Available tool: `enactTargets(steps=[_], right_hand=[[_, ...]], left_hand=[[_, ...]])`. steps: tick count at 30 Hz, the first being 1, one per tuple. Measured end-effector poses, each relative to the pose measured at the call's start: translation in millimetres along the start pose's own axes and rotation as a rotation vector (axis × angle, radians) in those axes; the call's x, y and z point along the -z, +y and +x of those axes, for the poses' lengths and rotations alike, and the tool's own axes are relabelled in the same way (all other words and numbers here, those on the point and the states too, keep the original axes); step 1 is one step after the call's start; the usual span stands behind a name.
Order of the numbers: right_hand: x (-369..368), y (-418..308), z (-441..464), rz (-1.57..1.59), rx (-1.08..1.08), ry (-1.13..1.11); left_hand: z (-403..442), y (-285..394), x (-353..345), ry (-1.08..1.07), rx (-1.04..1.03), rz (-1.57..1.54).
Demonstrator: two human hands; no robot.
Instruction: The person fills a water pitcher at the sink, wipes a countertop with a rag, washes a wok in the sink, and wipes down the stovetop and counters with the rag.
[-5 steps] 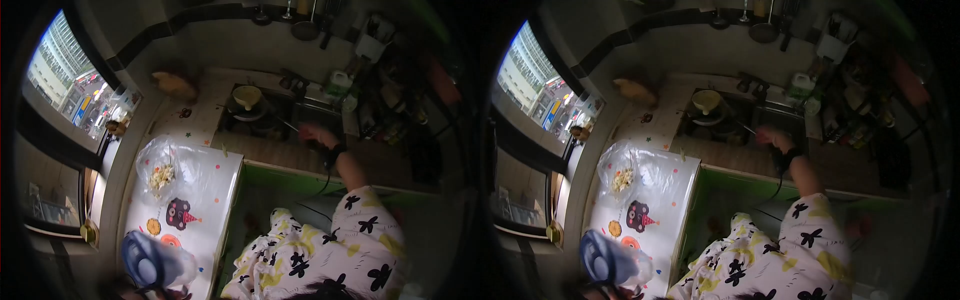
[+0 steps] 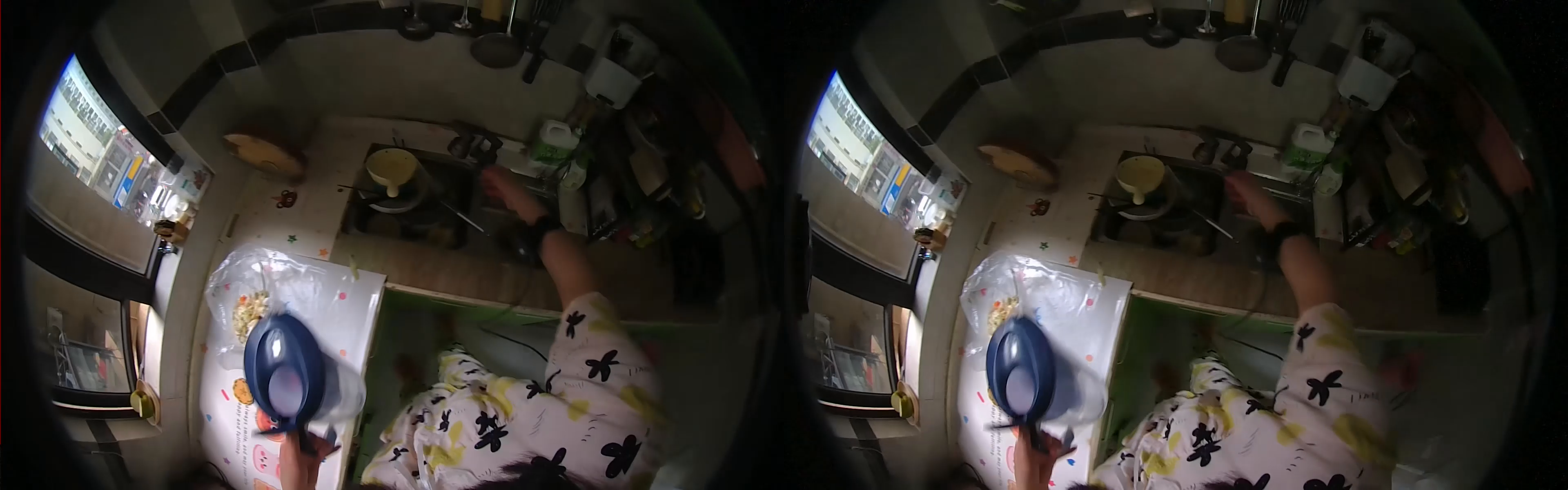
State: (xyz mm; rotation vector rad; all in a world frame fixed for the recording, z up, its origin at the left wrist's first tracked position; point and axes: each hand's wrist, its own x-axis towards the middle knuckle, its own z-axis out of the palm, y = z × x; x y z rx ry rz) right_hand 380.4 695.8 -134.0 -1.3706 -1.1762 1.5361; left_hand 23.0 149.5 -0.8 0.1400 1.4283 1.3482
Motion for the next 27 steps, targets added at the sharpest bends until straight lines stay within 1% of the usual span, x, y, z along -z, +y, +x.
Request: enactTargets(steps=[1, 2, 5, 7, 8, 10, 11, 12, 13, 14, 15, 16, 17, 18, 20, 21, 22, 24, 25, 27], right_hand=[[-4.9, 5.5, 12.8, 0.016, -0.027, -0.004], [-15.8, -5.3, 35.6, 0.043, -0.021, -0.013], [-31.6, -18.6, 89.0, 0.091, -0.093, -0.034], [-28.9, -11.8, 113.6, 0.141, -0.276, -0.148], [-24.8, -15.6, 112.5, 0.154, -0.281, -0.147], [-8.9, -25.5, 104.5, 0.334, -0.337, -0.159], [2.2, -32.4, 101.3, 0.344, -0.338, -0.156], [17.0, -41.7, 99.6, 0.458, -0.310, -0.222], [28.3, -50.6, 98.9, 0.511, -0.295, -0.255], [38.7, -61.7, 96.0, 0.564, -0.282, -0.290], [48.2, -81.2, 87.1, 0.584, -0.282, -0.402], [55.1, -88.5, 84.9, 0.610, -0.286, -0.517], [59.0, -89.6, 87.7, 0.599, -0.382, -0.497], [62.3, -91.4, 91.8, 0.604, -0.377, -0.496], [66.7, -102.4, 100.2, 0.295, -0.359, -0.664], [68.8, -90.3, 118.3, -0.074, -0.204, -0.590], [74.6, -77.9, 146.6, -0.068, -0.204, -0.593], [91.1, -64.9, 205.1, -0.395, 0.079, -0.229], [92.3, -67.7, 214.7, -0.390, 0.073, -0.232], [88.5, -67.8, 229.0, -0.789, -0.182, -0.115]], left_hand=[[13.2, 0.4, -30.4, 0.012, -0.016, 0.038], [37.5, -1.3, -52.9, -0.108, 0.043, -0.065], [107.2, -0.5, -133.1, -0.241, 0.149, 0.013], [139.2, 14.4, -190.7, -0.254, 0.242, 0.092], [151.7, 20.2, -217.5, -0.281, 0.266, 0.112], [176.9, 28.6, -267.6, -0.298, 0.316, 0.250], [189.0, 30.3, -287.7, -0.327, 0.333, 0.336], [202.4, 32.3, -307.4, -0.358, 0.346, 0.420], [215.1, 34.4, -326.0, -0.359, 0.345, 0.422], [227.5, 35.3, -343.5, -0.389, 0.363, 0.494], [238.9, 36.1, -360.0, -0.428, 0.381, 0.560], [251.9, 35.8, -374.6, -0.430, 0.381, 0.560], [265.9, 36.3, -387.9, -0.459, 0.414, 0.562], [279.1, 37.2, -399.5, -0.488, 0.444, 0.567], [296.8, 42.4, -423.0, -0.484, 0.448, 0.604], [303.3, 45.6, -432.9, -0.484, 0.467, 0.616], [308.7, 48.9, -440.9, -0.485, 0.487, 0.626], [320.1, 50.2, -453.0, -0.465, 0.488, 0.641], [324.9, 48.7, -457.2, -0.450, 0.489, 0.654], [333.5, 46.6, -464.0, -0.448, 0.490, 0.646]])
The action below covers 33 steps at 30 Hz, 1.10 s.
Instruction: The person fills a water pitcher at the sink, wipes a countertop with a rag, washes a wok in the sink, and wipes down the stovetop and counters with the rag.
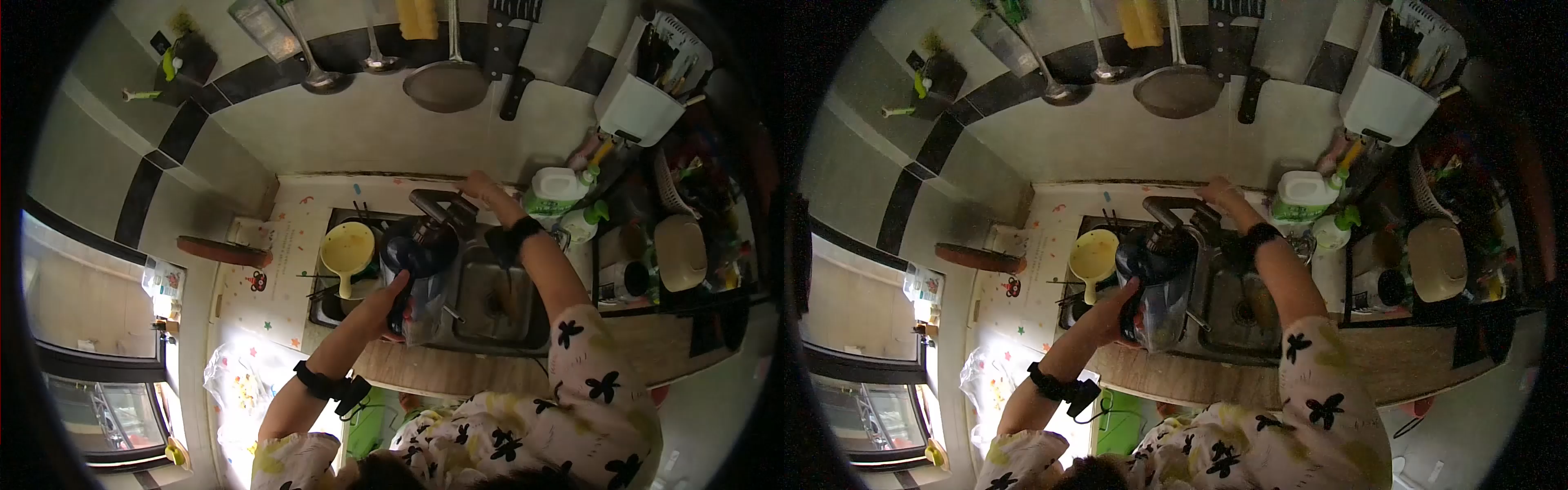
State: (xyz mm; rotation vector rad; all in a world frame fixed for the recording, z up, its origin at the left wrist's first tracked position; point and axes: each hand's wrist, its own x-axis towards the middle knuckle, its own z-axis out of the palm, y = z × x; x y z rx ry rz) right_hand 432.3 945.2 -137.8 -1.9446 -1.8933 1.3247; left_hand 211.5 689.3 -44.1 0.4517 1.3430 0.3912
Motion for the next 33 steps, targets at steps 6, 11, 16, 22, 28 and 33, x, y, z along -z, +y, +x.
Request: enactTargets(steps=[6, 11, 16, 22, 28, 33], right_hand=[[-35.8, 8.5, 47.5, 0.128, -0.150, 0.077], [-48.3, 22.8, 61.4, 0.332, -0.156, 0.030], [-70.3, 63.4, 130.1, 0.014, 0.083, -0.080], [-58.6, 48.5, 103.0, -0.002, 0.121, -0.060], [-58.7, 28.8, 92.6, -0.214, 0.134, 0.098], [-71.2, 43.4, 95.8, -0.504, 0.594, 0.318]], left_hand=[[8.3, 13.6, 2.3, 0.022, -0.039, 0.058], [10.3, 11.4, 7.1, 0.038, -0.013, -0.014], [9.0, 4.2, 9.0, 0.037, -0.020, -0.014], [-2.9, -1.6, 7.1, 0.028, -0.020, -0.051], [-5.7, -8.8, 7.8, 0.034, -0.018, -0.009], [-8.6, -14.9, 6.8, 0.026, 0.000, -0.020]])
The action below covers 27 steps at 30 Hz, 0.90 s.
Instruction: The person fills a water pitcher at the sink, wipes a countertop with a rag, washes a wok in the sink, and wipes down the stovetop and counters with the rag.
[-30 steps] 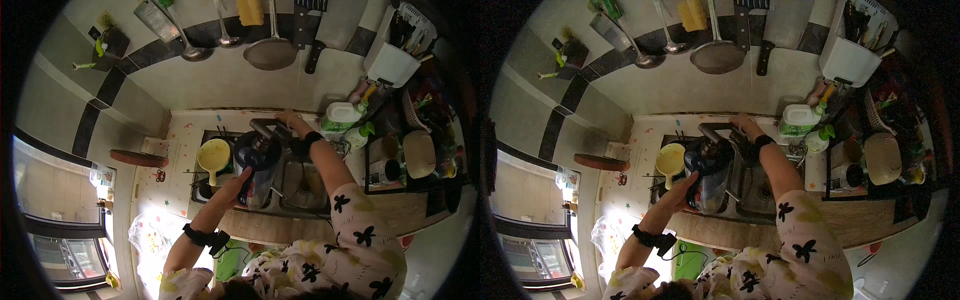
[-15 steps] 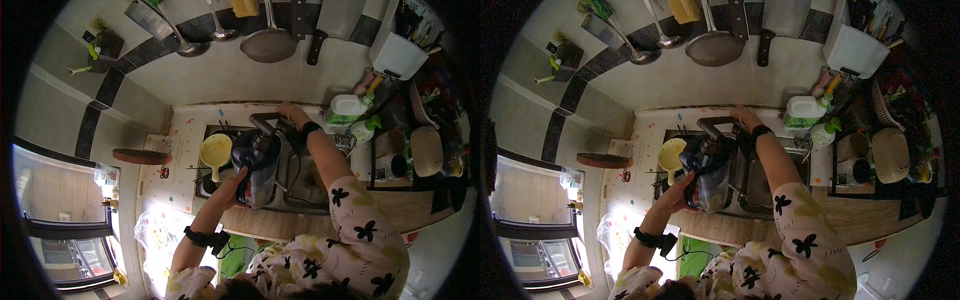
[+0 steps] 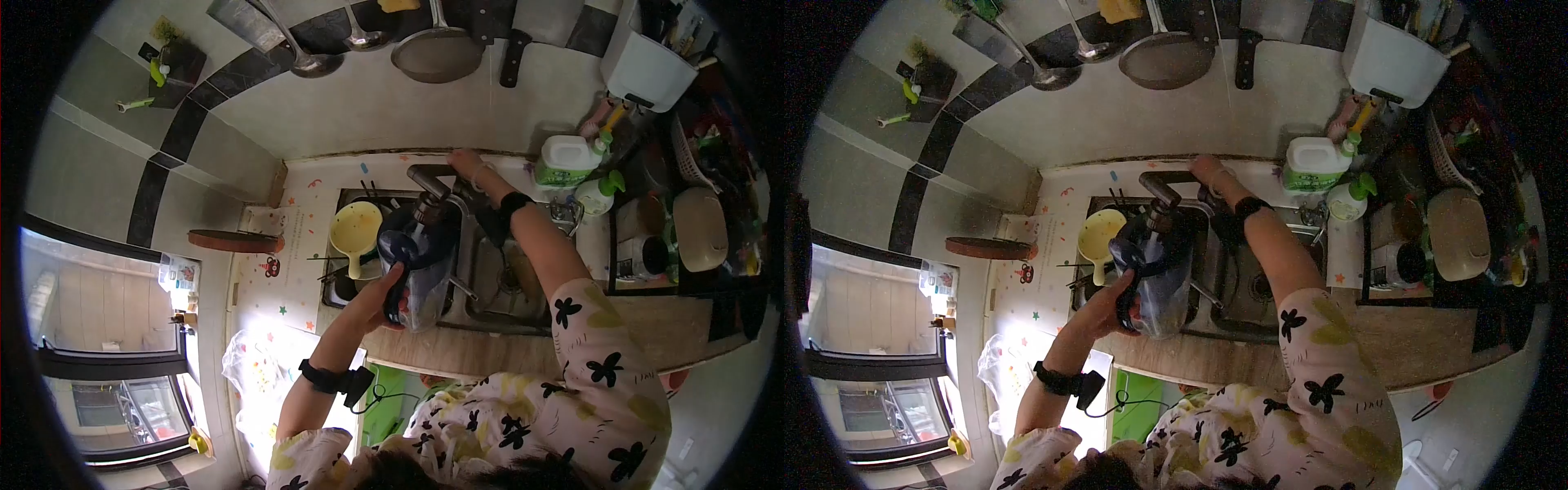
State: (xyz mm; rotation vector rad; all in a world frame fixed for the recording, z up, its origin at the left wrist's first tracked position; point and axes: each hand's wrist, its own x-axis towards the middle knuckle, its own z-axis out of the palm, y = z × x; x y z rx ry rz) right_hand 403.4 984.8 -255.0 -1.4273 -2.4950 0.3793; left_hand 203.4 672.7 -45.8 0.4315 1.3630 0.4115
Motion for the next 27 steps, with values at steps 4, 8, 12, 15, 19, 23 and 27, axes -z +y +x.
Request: enactTargets(steps=[4, 8, 12, 15, 19, 23, 27], right_hand=[[-4.0, 1.2, -0.6, -0.198, 0.097, 0.008], [0.6, -3.0, 2.0, -0.202, 0.081, -0.101], [18.8, -16.0, -3.1, -0.238, 0.035, -0.172], [12.6, -12.5, -3.0, -0.203, 0.000, -0.105], [4.6, -3.0, 1.5, -0.279, 0.070, -0.088], [28.1, -22.1, -7.2, -0.265, 0.005, -0.118], [4.8, -9.5, 4.2, -0.196, -0.107, -0.153]], left_hand=[[1.8, -6.5, 1.4, -0.012, 0.014, -0.006], [3.5, -11.7, 0.4, 0.026, 0.047, -0.005], [7.9, -15.3, 1.1, 0.009, 0.012, -0.006], [14.4, -19.8, 1.7, 0.026, -0.051, 0.015], [13.8, -16.2, -1.7, 0.012, -0.138, 0.033], [17.1, -8.0, -6.5, 0.013, -0.131, 0.032], [15.2, -2.7, -14.6, 0.072, -0.134, 0.004]])
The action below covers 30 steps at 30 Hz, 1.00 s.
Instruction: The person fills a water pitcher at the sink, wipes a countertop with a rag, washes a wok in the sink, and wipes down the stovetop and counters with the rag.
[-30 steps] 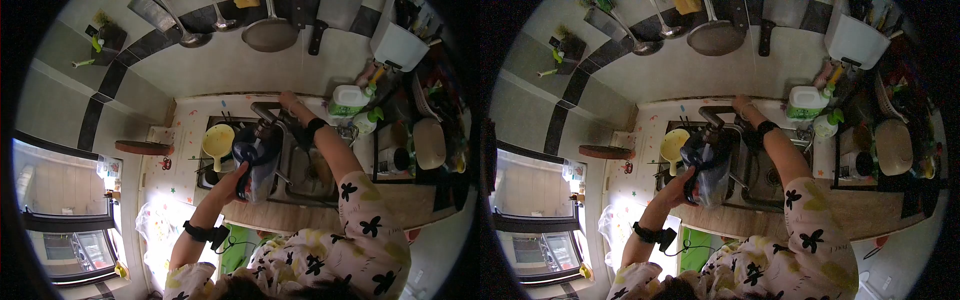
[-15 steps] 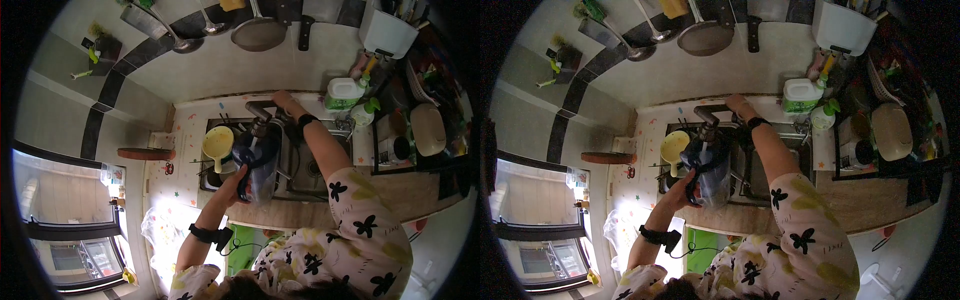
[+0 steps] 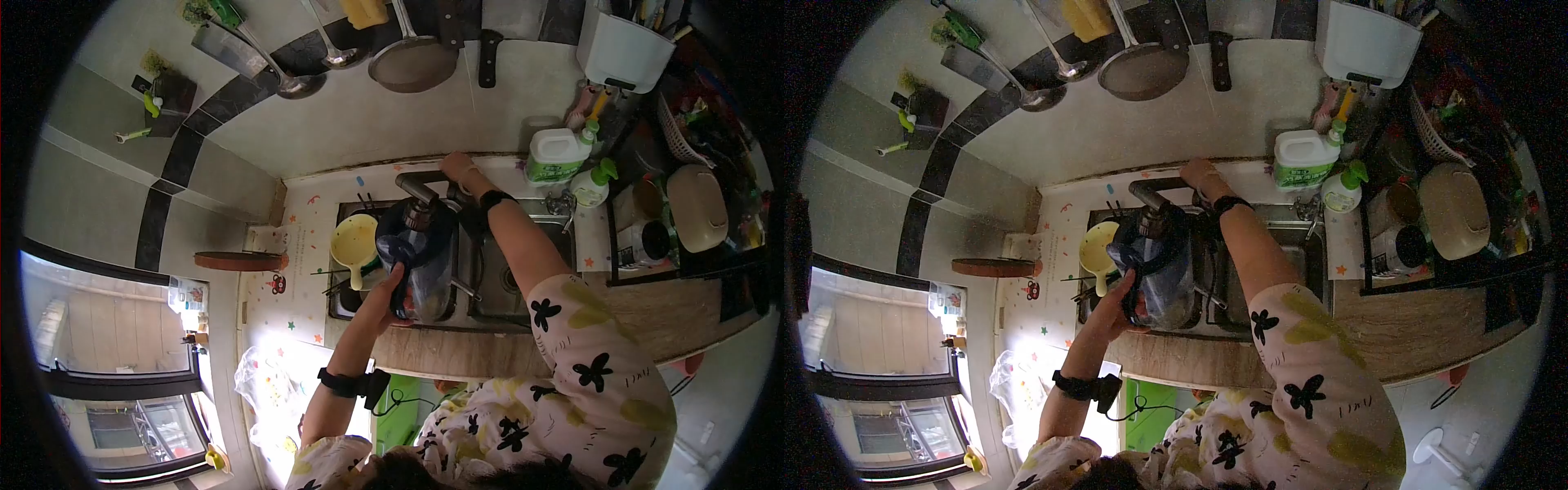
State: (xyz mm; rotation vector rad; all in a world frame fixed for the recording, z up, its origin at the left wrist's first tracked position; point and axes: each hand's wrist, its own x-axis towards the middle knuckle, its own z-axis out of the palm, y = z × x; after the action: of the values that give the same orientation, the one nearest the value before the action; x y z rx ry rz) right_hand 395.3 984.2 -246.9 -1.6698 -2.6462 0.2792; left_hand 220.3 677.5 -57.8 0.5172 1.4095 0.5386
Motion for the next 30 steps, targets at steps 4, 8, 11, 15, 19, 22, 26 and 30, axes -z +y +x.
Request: enactTargets(steps=[4, 8, 11, 15, 19, 22, 26, 30], right_hand=[[-51.8, 13.0, 35.0, 0.140, -0.142, 0.022], [12.5, -4.4, -11.7, -0.149, 0.120, 0.039], [-0.3, -0.2, -1.0, -0.221, 0.144, 0.014], [1.5, 0.2, -1.7, 0.133, -0.025, 0.000], [7.6, -2.5, -5.5, 0.240, -0.070, -0.022], [12.1, -2.5, -9.4, -0.131, 0.090, -0.053], [-9.8, 3.0, 8.0, 0.233, -0.077, -0.066], [-22.5, 7.3, 15.7, 0.359, -0.089, -0.024]], left_hand=[[0.0, -1.9, -1.9, 0.027, 0.004, 0.000], [-1.1, -4.8, -2.5, 0.010, -0.010, -0.016], [1.4, -7.0, -0.1, 0.014, 0.007, -0.003], [4.8, -8.8, 0.8, 0.018, -0.003, -0.048], [2.8, -6.8, -1.4, 0.032, -0.004, -0.056], [-1.1, -3.1, -5.4, 0.007, -0.027, -0.108], [7.6, -10.5, 2.9, -0.012, -0.024, -0.051], [2.5, -6.4, -1.4, -0.021, -0.032, -0.047]])
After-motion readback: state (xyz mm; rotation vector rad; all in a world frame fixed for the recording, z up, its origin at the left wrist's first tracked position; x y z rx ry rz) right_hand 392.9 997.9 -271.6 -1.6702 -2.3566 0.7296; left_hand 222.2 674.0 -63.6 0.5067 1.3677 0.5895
